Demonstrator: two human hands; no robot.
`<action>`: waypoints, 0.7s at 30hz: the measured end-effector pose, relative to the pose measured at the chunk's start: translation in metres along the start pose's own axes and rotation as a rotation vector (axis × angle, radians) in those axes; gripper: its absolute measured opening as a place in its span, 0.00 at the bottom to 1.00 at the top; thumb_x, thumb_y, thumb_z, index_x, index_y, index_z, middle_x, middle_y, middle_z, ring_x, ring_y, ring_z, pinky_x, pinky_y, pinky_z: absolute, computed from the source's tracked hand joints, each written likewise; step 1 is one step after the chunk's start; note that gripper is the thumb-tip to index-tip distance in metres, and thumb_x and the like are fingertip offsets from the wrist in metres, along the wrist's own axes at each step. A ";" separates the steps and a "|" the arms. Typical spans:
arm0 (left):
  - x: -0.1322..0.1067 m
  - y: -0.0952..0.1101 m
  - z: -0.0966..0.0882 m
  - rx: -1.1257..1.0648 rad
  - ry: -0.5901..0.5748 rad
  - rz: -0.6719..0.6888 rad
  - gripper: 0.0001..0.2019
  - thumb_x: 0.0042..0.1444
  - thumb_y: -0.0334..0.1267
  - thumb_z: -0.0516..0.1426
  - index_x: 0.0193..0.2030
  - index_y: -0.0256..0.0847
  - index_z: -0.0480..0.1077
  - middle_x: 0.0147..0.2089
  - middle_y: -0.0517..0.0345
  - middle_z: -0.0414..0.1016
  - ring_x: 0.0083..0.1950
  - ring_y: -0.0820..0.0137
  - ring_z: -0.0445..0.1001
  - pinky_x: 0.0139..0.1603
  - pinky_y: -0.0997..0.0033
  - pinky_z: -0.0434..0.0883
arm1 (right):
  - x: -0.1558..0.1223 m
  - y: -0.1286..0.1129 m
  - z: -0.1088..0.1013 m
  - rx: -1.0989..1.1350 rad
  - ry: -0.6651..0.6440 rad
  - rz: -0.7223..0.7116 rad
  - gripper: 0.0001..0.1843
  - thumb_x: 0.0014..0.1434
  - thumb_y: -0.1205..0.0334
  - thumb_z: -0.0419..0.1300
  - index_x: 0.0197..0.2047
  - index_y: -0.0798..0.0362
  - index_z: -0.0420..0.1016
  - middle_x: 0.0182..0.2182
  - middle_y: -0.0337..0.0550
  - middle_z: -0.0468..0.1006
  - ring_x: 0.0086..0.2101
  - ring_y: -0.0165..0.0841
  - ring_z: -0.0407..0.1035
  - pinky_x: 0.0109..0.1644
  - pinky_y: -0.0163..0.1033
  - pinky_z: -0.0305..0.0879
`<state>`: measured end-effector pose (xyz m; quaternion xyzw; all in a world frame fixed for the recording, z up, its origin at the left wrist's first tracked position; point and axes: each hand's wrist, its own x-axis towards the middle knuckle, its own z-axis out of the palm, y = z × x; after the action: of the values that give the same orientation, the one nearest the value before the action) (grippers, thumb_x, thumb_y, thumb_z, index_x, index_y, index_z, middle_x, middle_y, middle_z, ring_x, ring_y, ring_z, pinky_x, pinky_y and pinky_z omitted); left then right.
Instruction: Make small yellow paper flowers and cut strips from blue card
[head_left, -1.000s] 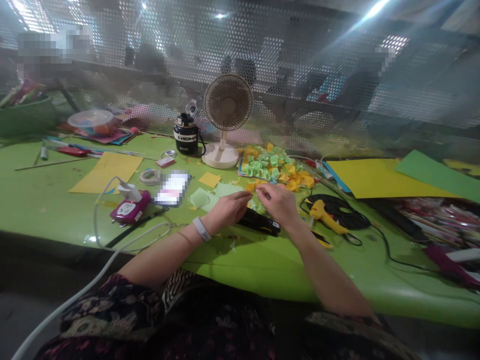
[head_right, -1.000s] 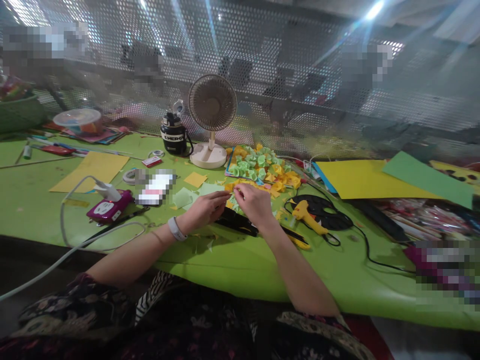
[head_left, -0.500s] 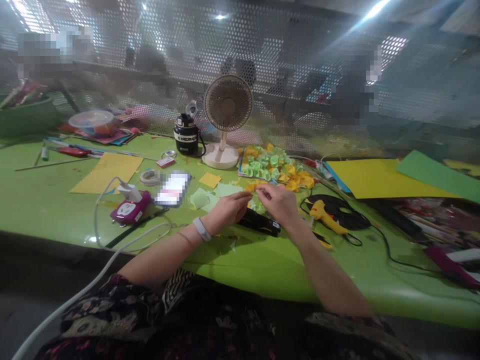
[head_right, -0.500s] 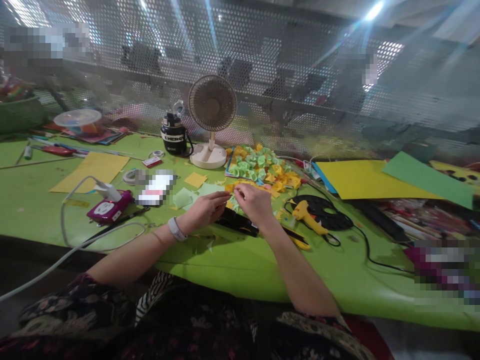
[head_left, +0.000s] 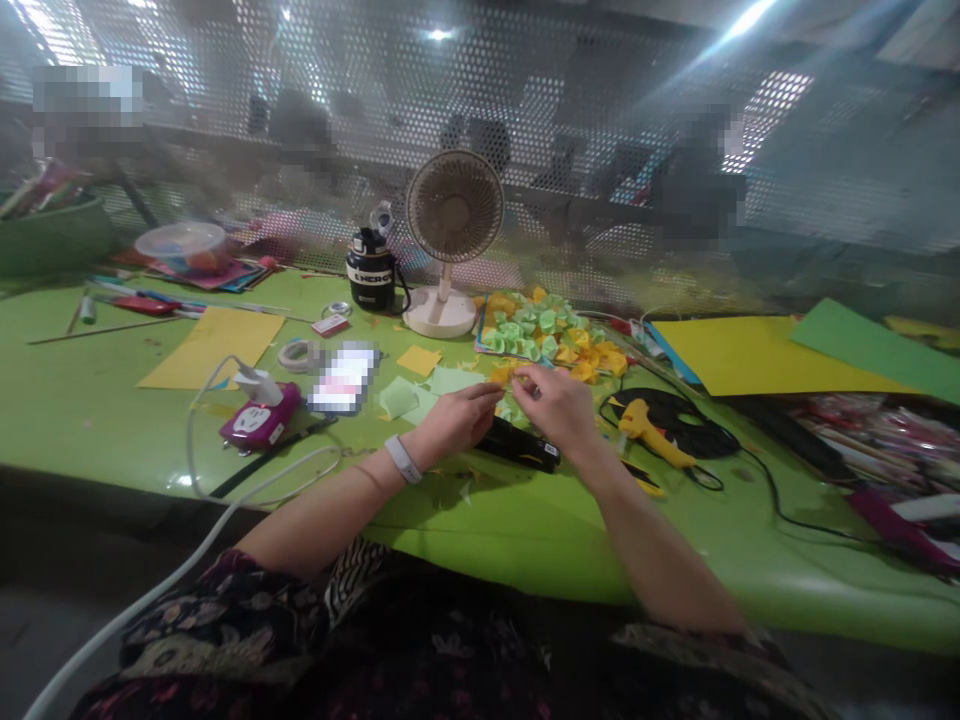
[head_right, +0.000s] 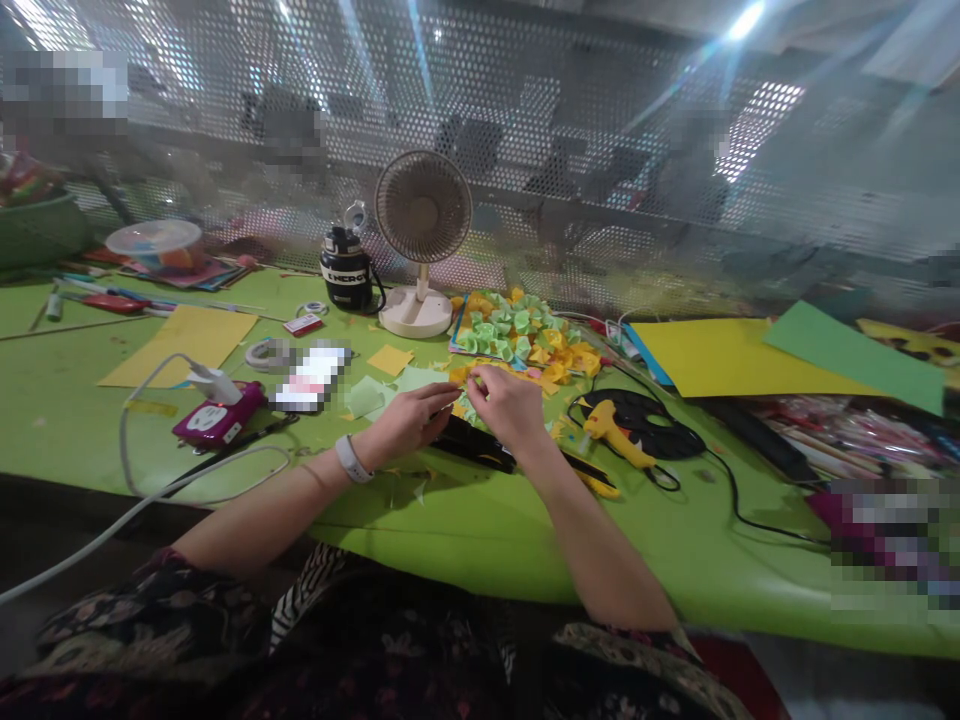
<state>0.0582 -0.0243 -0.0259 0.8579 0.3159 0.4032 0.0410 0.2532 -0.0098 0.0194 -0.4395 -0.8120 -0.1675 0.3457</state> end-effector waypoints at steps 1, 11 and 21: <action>0.000 0.000 0.000 0.000 0.002 0.002 0.17 0.66 0.31 0.51 0.59 0.34 0.72 0.59 0.41 0.76 0.55 0.61 0.80 0.57 0.59 0.79 | 0.000 0.000 0.001 -0.008 0.007 0.000 0.10 0.64 0.61 0.57 0.38 0.52 0.80 0.28 0.42 0.84 0.28 0.33 0.76 0.34 0.36 0.63; 0.000 0.001 0.000 0.006 0.032 0.024 0.16 0.65 0.30 0.52 0.57 0.32 0.73 0.58 0.40 0.77 0.53 0.61 0.81 0.55 0.59 0.80 | -0.001 0.001 0.002 0.031 -0.020 -0.004 0.10 0.64 0.62 0.56 0.38 0.51 0.80 0.30 0.42 0.85 0.28 0.33 0.77 0.34 0.37 0.64; 0.000 0.000 0.000 0.001 0.015 0.019 0.17 0.65 0.30 0.51 0.58 0.34 0.73 0.59 0.41 0.77 0.53 0.63 0.81 0.56 0.60 0.79 | 0.000 0.001 0.000 0.045 -0.030 -0.002 0.10 0.65 0.62 0.56 0.38 0.51 0.80 0.30 0.41 0.85 0.27 0.33 0.77 0.35 0.37 0.65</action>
<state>0.0584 -0.0245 -0.0261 0.8578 0.3083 0.4098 0.0346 0.2539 -0.0096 0.0191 -0.4333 -0.8211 -0.1428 0.3430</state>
